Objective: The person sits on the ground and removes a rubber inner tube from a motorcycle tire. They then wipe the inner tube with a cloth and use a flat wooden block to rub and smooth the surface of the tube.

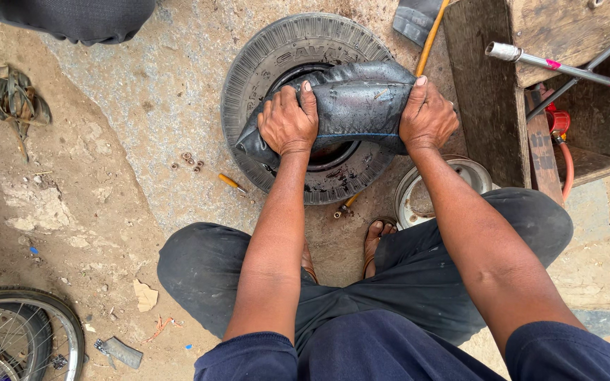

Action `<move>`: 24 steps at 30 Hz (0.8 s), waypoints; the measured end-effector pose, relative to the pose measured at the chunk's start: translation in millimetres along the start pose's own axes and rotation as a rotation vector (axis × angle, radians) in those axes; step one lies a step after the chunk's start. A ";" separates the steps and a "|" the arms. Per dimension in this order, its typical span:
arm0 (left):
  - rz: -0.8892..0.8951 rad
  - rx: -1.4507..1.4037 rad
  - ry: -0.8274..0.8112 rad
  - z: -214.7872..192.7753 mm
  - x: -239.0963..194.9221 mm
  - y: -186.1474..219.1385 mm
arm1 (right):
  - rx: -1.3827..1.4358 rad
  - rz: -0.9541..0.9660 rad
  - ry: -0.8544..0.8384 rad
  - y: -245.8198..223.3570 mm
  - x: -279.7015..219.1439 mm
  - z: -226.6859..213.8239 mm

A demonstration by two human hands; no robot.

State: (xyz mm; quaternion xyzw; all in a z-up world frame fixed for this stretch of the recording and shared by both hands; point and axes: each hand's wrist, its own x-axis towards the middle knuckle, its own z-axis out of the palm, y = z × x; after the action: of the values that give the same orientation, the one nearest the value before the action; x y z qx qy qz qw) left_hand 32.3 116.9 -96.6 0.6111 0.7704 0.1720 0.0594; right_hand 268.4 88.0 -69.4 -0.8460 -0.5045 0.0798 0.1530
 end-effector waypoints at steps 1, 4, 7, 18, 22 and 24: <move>-0.003 -0.001 -0.006 1.4 0.1 0.8 | -0.002 -0.007 0.008 0.1 0.6 1.2; -0.014 0.013 -0.031 5.2 0.7 1.3 | -0.007 -0.012 0.011 2.1 3.0 4.0; -0.012 0.001 -0.029 8.9 1.1 1.5 | 0.003 -0.016 0.010 3.6 4.9 7.8; -0.032 0.014 -0.059 21.7 4.1 4.6 | 0.023 -0.014 -0.010 13.1 14.1 24.2; -0.036 0.015 -0.053 26.1 5.4 6.4 | 0.033 -0.005 -0.026 14.8 18.5 29.7; -0.040 0.015 -0.061 28.5 5.5 6.7 | 0.032 0.005 -0.042 15.2 20.4 32.0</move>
State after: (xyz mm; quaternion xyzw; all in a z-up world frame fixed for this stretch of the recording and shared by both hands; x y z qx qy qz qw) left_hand 45.8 128.9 -120.3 0.6010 0.7815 0.1462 0.0818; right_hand 281.5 104.9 -104.2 -0.8430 -0.5039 0.1059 0.1557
